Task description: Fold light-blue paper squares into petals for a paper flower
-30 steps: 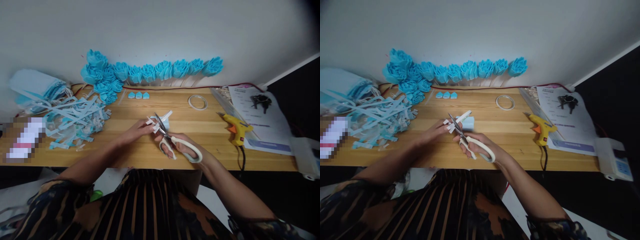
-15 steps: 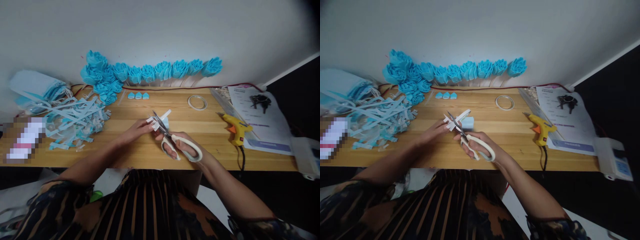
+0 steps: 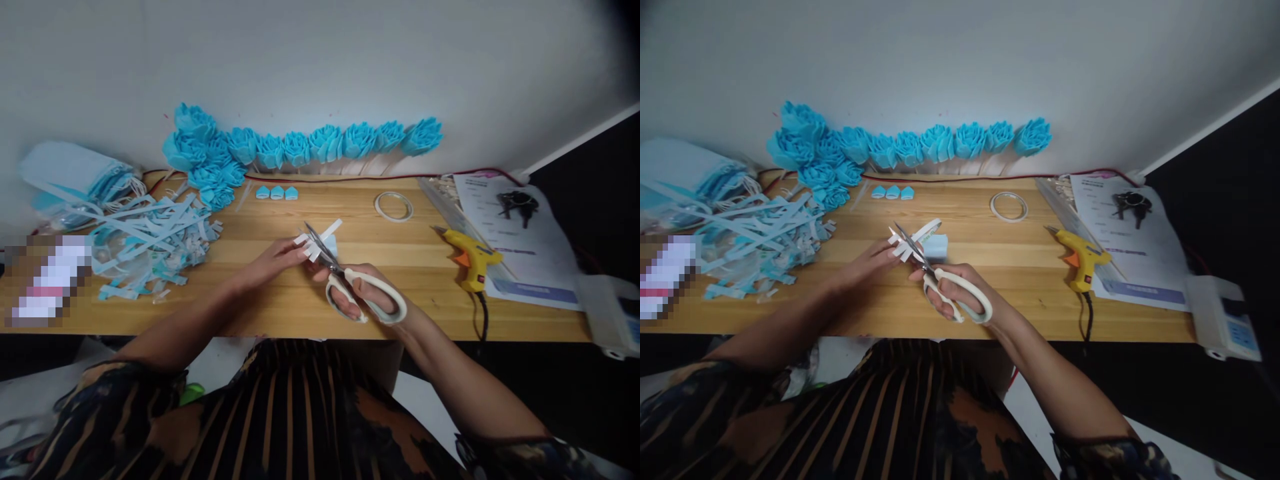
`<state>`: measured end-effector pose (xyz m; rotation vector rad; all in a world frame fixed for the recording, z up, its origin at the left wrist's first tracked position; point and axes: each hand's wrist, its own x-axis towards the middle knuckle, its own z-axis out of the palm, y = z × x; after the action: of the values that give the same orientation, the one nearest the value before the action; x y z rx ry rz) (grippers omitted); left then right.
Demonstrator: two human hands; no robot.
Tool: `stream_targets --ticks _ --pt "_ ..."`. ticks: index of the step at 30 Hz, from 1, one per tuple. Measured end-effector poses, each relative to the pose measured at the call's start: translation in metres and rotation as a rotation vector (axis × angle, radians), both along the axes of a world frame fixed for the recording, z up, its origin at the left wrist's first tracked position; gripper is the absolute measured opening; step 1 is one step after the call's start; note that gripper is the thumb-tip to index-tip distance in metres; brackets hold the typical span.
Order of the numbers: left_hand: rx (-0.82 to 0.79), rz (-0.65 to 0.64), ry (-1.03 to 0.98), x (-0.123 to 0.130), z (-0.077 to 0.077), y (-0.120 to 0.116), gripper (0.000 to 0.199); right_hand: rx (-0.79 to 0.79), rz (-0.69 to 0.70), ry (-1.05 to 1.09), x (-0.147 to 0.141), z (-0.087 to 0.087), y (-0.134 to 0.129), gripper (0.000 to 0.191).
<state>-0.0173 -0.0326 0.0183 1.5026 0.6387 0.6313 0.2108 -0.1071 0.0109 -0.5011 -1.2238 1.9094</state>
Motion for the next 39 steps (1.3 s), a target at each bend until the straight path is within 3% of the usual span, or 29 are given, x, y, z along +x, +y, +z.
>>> stream_targets --ticks 12,17,22,26,28,30,34,37,39 --pt "-0.045 0.014 -0.027 0.001 -0.003 0.001 0.05 -0.097 -0.024 0.034 -0.004 0.013 -0.005 0.05" --pt "-0.097 0.052 -0.104 0.002 -0.005 -0.003 0.043 -0.141 -0.039 0.014 -0.007 0.01 -0.005 0.052" --pt "-0.021 0.01 -0.087 0.0 -0.003 -0.001 0.045 -0.133 -0.047 -0.003 -0.008 0.01 -0.002 0.06" --pt "0.041 0.03 -0.055 0.0 -0.002 0.001 0.048 -0.079 -0.171 0.014 -0.003 0.017 -0.001 0.058" --pt "0.063 0.067 -0.05 -0.001 -0.004 0.004 0.048 -0.062 -0.132 0.016 -0.001 0.02 -0.004 0.062" --pt "0.079 0.111 -0.029 -0.002 -0.007 0.007 0.049 -0.066 0.007 -0.019 0.0 0.022 -0.01 0.066" --pt "0.165 0.223 0.017 -0.003 -0.01 0.014 0.052 0.014 0.234 -0.19 -0.005 0.022 -0.023 0.052" --pt "0.262 0.257 0.089 -0.002 -0.007 0.016 0.051 0.082 0.224 -0.249 -0.004 0.024 -0.03 0.051" --pt "0.325 0.267 0.131 -0.002 -0.003 0.016 0.048 0.029 0.15 -0.255 0.005 0.027 -0.035 0.058"
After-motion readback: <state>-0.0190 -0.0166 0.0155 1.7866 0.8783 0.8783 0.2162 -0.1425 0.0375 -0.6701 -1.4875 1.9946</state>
